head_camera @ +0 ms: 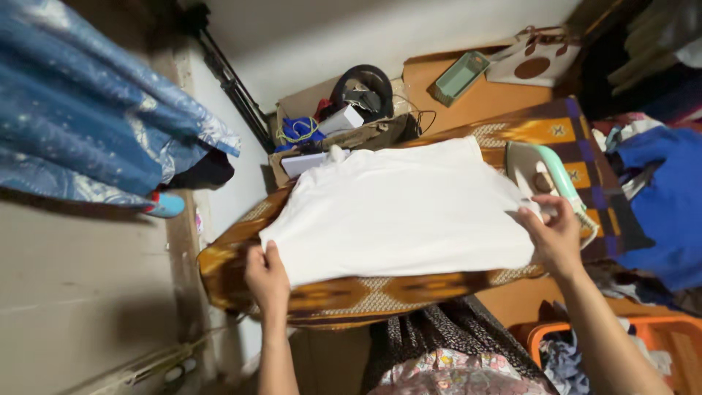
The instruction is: The person irons a white t-shirt on a wooden ironing board, then switches to a dark blue t-shirt and continues ironing. The person uses a handheld iron and smooths the fabric with their hands between passes.
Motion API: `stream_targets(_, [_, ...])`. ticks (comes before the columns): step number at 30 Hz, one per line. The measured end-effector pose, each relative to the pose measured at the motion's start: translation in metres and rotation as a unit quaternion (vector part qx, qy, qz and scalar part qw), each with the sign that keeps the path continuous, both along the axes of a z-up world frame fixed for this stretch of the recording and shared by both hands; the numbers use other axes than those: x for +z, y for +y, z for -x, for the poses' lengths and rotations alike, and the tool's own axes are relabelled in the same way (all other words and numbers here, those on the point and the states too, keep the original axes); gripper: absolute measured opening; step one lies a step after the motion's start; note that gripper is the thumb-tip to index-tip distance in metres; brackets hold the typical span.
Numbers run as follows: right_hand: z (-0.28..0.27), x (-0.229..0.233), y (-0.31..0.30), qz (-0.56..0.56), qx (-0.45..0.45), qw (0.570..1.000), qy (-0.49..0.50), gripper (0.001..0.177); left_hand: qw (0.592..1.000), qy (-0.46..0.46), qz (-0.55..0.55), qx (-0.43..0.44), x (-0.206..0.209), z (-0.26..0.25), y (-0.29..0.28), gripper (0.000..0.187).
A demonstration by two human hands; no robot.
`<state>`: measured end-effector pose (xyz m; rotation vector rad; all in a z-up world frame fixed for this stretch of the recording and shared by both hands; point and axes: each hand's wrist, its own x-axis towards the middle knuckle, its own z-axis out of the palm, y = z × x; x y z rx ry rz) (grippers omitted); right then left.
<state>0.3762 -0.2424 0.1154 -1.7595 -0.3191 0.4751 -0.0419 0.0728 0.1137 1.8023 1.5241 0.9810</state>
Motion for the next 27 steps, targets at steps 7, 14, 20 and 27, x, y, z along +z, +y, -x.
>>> stream_targets(7, [0.07, -0.079, -0.103, 0.063, 0.062, 0.995, -0.037, 0.028, 0.993, 0.113, 0.033, -0.019, -0.034, 0.075, -0.11, 0.026])
stream_targets(14, [0.11, -0.149, -0.164, 0.234, 0.057, 0.97, -0.039, 0.023, 0.953, 0.26, 0.144, -0.05, -0.121, 0.121, -0.166, 0.025])
stream_targets(20, [0.106, -0.147, -0.148, 0.335, 0.104, 0.911, -0.217, 0.032, 0.973, 0.213, 0.077, -0.035, -0.123, 0.108, -0.112, 0.034])
stream_targets(27, [0.012, -0.056, -0.078, 0.326, 0.046, 0.809, -0.488, 0.022, 0.953, 0.098, 0.275, -0.074, -0.176, 0.062, -0.026, 0.047])
